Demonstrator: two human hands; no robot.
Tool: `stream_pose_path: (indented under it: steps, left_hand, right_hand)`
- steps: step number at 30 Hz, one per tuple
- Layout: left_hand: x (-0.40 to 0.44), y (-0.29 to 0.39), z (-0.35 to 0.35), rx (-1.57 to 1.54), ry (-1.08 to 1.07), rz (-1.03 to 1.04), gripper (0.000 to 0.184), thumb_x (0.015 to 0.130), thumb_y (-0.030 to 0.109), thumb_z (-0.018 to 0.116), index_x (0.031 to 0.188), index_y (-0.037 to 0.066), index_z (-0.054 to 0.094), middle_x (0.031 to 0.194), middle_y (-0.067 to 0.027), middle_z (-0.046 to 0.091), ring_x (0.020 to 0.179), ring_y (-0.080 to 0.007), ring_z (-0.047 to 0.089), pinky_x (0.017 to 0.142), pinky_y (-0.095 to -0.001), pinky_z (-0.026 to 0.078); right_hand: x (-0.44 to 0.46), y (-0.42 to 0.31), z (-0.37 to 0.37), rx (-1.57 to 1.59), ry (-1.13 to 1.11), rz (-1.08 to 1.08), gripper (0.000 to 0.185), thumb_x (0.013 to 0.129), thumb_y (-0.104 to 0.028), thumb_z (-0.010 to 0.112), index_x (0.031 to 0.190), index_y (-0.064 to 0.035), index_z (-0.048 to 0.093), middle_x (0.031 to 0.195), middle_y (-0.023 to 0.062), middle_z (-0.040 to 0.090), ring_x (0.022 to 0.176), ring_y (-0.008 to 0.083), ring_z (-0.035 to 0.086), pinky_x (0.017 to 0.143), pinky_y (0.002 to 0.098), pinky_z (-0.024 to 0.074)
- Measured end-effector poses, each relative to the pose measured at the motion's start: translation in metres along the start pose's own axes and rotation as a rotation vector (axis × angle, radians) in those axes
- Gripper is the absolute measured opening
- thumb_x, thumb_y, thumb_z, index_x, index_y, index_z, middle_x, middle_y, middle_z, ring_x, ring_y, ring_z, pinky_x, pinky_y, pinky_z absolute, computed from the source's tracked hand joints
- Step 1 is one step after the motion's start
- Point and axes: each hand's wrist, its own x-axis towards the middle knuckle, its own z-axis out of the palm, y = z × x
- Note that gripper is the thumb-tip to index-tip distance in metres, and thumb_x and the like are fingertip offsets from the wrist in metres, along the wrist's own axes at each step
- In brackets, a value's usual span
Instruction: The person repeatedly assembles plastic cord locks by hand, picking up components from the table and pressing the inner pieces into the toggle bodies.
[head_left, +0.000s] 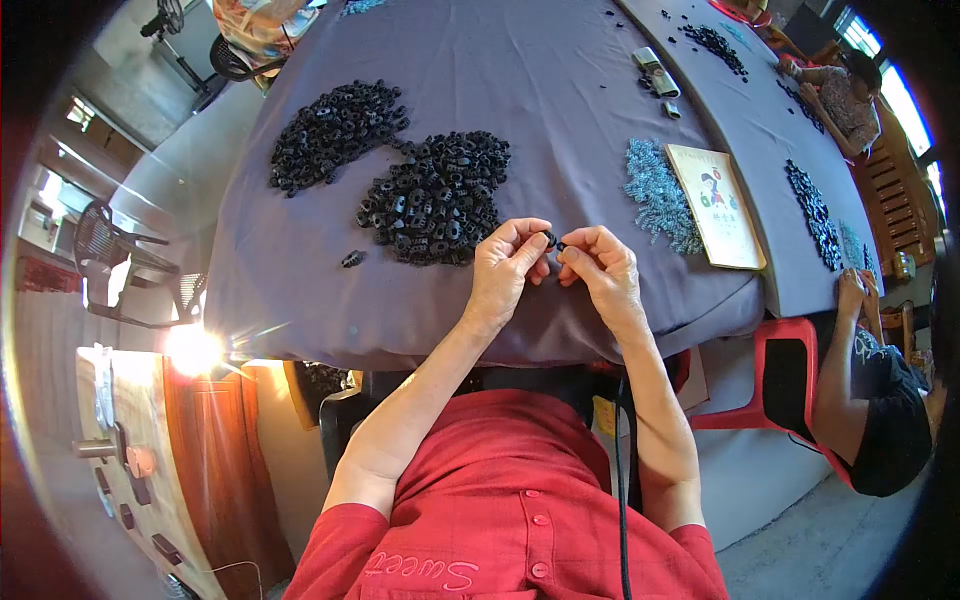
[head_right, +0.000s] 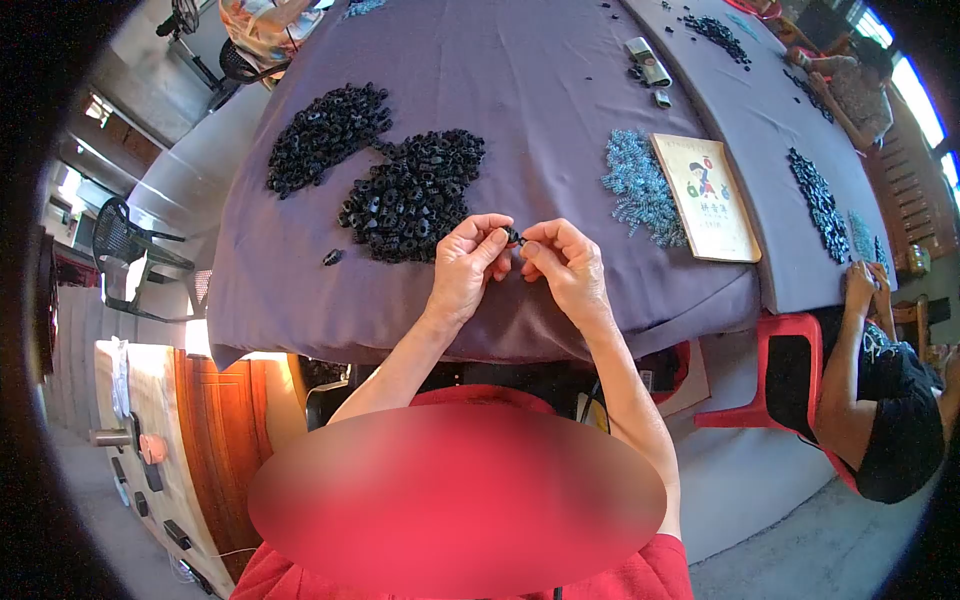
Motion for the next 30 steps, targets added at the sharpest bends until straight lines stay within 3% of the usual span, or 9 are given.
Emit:
stream_pose_path:
  steps: [8, 20, 25, 30]
  left_hand:
    - [-0.001, 0.000, 0.002, 0.098, -0.015, 0.025, 0.014, 0.090, 0.009, 0.055, 0.102, 0.004, 0.059, 0.068, 0.0004, 0.055, 0.056, -0.0053, 0.048, 0.051, -0.0188, 0.039]
    - [-0.006, 0.001, 0.005, 0.180, 0.024, 0.086, 0.011, 0.087, 0.006, 0.059, 0.097, 0.004, 0.063, 0.064, 0.0010, 0.056, 0.055, -0.0046, 0.048, 0.050, -0.0184, 0.040]
    - [-0.006, -0.001, 0.003, 0.267, 0.006, 0.112, 0.011, 0.086, 0.005, 0.060, 0.097, 0.003, 0.063, 0.065, 0.0012, 0.056, 0.055, -0.0044, 0.048, 0.050, -0.0184, 0.040]
    - [-0.003, 0.001, 0.002, 0.096, 0.028, 0.038, 0.012, 0.085, 0.004, 0.061, 0.097, 0.003, 0.062, 0.066, 0.0013, 0.056, 0.055, -0.0041, 0.048, 0.048, -0.0178, 0.039]
  right_hand:
    - [-0.001, 0.001, 0.006, -0.045, 0.005, -0.033, 0.004, 0.083, -0.001, 0.058, 0.087, -0.0005, 0.056, 0.070, 0.0017, 0.059, 0.061, 0.0076, 0.057, 0.055, 0.0215, 0.0473]
    - [0.001, 0.007, 0.009, 0.011, 0.078, -0.003, 0.016, 0.079, 0.004, 0.060, 0.076, -0.0038, 0.046, 0.064, 0.0010, 0.054, 0.053, 0.0073, 0.054, 0.047, 0.0206, 0.0437]
    - [-0.001, 0.010, 0.010, -0.036, 0.090, -0.037, 0.017, 0.079, 0.004, 0.059, 0.077, -0.0037, 0.045, 0.065, 0.0006, 0.053, 0.054, 0.0058, 0.052, 0.047, 0.0202, 0.0433]
    - [-0.002, 0.007, 0.014, -0.006, 0.065, -0.032, 0.012, 0.081, 0.005, 0.058, 0.087, -0.0018, 0.050, 0.071, 0.0010, 0.055, 0.059, 0.0058, 0.053, 0.053, 0.0200, 0.0457]
